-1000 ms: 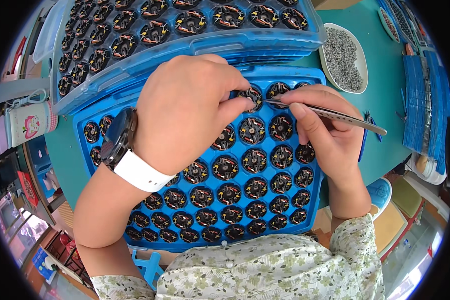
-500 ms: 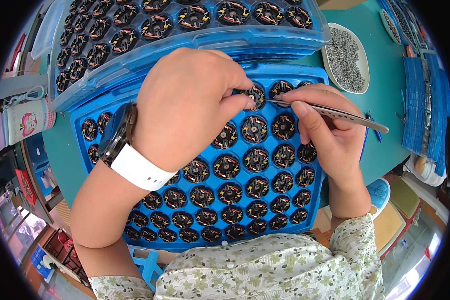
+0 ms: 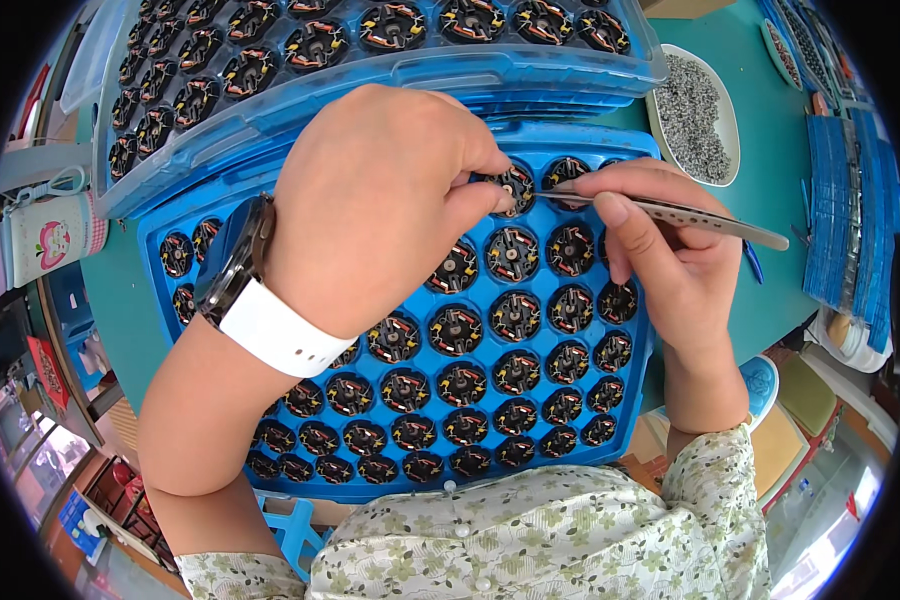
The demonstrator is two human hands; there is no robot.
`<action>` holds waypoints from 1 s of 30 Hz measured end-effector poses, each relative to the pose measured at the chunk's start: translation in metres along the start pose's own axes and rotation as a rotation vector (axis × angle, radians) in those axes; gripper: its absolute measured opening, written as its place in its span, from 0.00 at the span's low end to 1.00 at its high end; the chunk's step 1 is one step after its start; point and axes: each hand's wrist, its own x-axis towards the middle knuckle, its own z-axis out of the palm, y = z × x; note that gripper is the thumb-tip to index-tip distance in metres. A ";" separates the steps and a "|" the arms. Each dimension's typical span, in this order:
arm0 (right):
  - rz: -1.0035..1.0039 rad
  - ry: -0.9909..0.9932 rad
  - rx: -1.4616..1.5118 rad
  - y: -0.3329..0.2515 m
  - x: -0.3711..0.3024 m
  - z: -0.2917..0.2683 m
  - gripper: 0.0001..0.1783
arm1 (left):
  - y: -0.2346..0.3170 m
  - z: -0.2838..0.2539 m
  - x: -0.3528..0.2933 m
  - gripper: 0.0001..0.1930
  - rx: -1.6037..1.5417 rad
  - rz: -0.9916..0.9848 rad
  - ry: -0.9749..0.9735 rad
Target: Manually placing small electronic components into a tray using tweezers.
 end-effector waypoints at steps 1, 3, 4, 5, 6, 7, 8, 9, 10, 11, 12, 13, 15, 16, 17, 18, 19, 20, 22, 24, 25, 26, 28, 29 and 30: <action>0.061 0.032 0.011 -0.001 -0.001 0.000 0.08 | 0.000 0.000 0.000 0.09 0.004 0.001 -0.005; -0.015 0.033 -0.025 0.007 -0.001 0.001 0.08 | 0.000 0.000 0.000 0.09 0.007 0.002 -0.009; -0.091 0.037 -0.061 0.010 -0.002 0.002 0.08 | 0.000 0.001 0.000 0.09 0.000 0.002 -0.001; -0.091 0.036 -0.061 0.009 -0.002 0.003 0.08 | 0.000 0.001 -0.001 0.09 -0.008 0.003 0.007; -0.053 0.040 -0.043 0.006 -0.002 0.004 0.08 | -0.001 0.001 -0.001 0.09 -0.009 0.003 0.007; -0.016 0.043 -0.025 0.005 -0.002 0.004 0.08 | -0.001 0.000 -0.001 0.09 -0.006 0.007 0.002; -0.015 0.043 -0.026 0.005 -0.002 0.004 0.08 | -0.001 0.000 0.000 0.09 -0.003 0.011 -0.003; -0.021 0.037 -0.033 0.006 -0.002 0.004 0.08 | -0.001 0.000 -0.001 0.09 -0.003 0.011 -0.002; -0.028 0.031 -0.039 0.006 -0.001 0.004 0.09 | -0.001 0.001 -0.001 0.09 -0.007 0.008 0.002; -0.028 0.030 -0.039 0.005 -0.001 0.004 0.09 | -0.001 0.001 -0.001 0.09 -0.010 0.005 0.006; -0.011 0.033 -0.038 0.004 -0.002 0.003 0.08 | -0.002 0.001 -0.001 0.09 -0.011 0.004 0.006; 0.005 0.036 -0.037 0.003 -0.002 0.003 0.08 | -0.002 0.001 -0.001 0.09 -0.013 0.004 0.008; -0.011 0.026 -0.037 0.005 -0.001 0.001 0.08 | -0.003 0.001 -0.001 0.09 -0.015 0.004 0.011; -0.028 0.016 -0.036 0.006 0.000 0.001 0.08 | -0.003 0.001 -0.001 0.09 -0.019 0.001 0.011; -0.027 0.015 -0.036 0.006 0.000 0.002 0.08 | -0.003 0.001 -0.002 0.09 -0.024 -0.001 0.011; -0.025 0.017 -0.029 0.006 -0.001 0.002 0.08 | -0.003 0.001 -0.001 0.09 -0.024 0.001 0.010; -0.023 0.019 -0.021 0.006 -0.001 0.002 0.08 | -0.002 0.001 -0.001 0.09 -0.023 0.002 0.006; -0.023 0.022 -0.022 0.006 -0.002 0.001 0.08 | -0.002 0.001 0.000 0.09 -0.021 0.004 0.003; -0.022 0.010 0.004 0.007 0.000 0.002 0.08 | -0.002 0.001 -0.001 0.09 -0.013 0.002 0.002; -0.015 0.011 0.006 0.006 0.000 0.002 0.08 | -0.002 0.000 -0.001 0.09 -0.005 0.001 0.002; -0.008 0.011 0.008 0.005 0.000 0.002 0.08 | -0.003 0.000 -0.001 0.10 -0.008 0.006 0.004; -0.008 0.011 0.009 0.005 0.000 0.002 0.08 | -0.003 0.000 -0.002 0.10 -0.011 0.010 0.005; -0.049 -0.008 -0.003 0.008 0.000 0.000 0.08 | -0.003 0.001 -0.001 0.10 -0.005 0.011 0.003; -0.049 -0.007 -0.004 0.007 0.000 0.000 0.08 | -0.003 0.001 -0.001 0.10 0.002 0.012 0.000; -0.031 0.002 -0.006 0.006 -0.001 0.001 0.08 | -0.003 0.001 -0.001 0.10 0.001 0.012 -0.001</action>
